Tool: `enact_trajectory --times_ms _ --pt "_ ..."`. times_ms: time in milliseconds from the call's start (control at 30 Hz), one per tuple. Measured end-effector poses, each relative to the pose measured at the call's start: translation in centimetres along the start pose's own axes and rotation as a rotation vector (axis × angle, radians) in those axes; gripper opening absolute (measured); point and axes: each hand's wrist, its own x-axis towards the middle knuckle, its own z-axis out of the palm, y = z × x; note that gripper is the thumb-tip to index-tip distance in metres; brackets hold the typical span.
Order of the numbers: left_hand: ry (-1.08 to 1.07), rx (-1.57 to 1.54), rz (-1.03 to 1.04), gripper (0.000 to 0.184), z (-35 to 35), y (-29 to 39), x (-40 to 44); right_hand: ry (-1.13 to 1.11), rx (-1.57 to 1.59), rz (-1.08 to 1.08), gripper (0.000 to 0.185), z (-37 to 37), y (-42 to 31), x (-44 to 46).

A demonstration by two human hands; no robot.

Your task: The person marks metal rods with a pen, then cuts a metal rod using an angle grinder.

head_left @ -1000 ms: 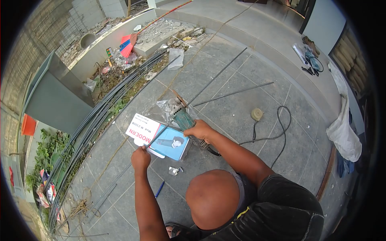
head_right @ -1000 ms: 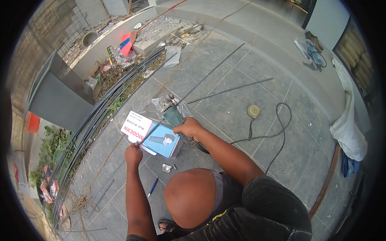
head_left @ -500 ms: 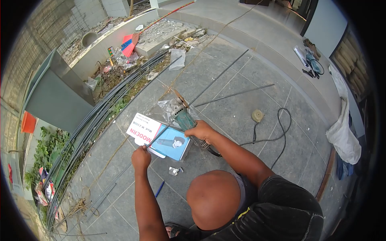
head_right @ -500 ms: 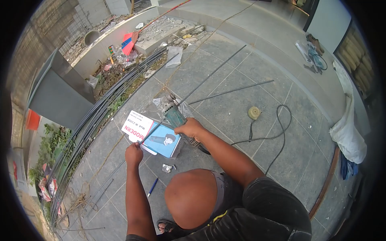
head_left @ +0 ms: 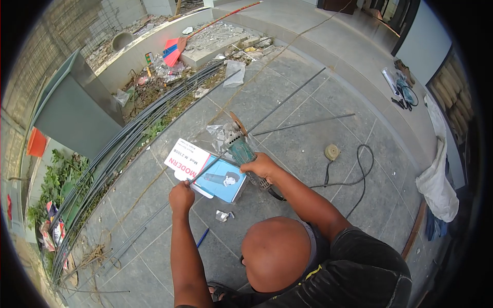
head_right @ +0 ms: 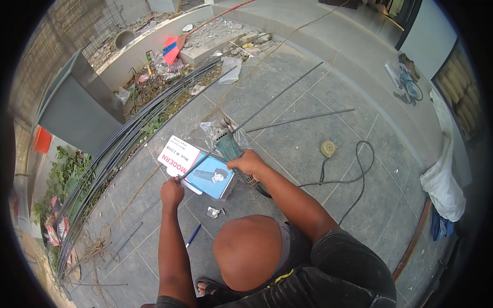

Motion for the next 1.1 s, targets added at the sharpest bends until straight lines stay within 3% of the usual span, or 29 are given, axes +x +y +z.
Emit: enact_trajectory --times_ms 400,1100 --pt "-0.014 -0.036 -0.010 0.039 -0.5 0.3 -0.2 -0.013 0.009 0.003 0.046 0.0 -1.2 -1.1" --pt "-0.008 -0.015 -0.007 0.038 -0.2 0.1 -0.1 0.003 0.001 0.011 0.048 0.0 -1.6 -1.5"
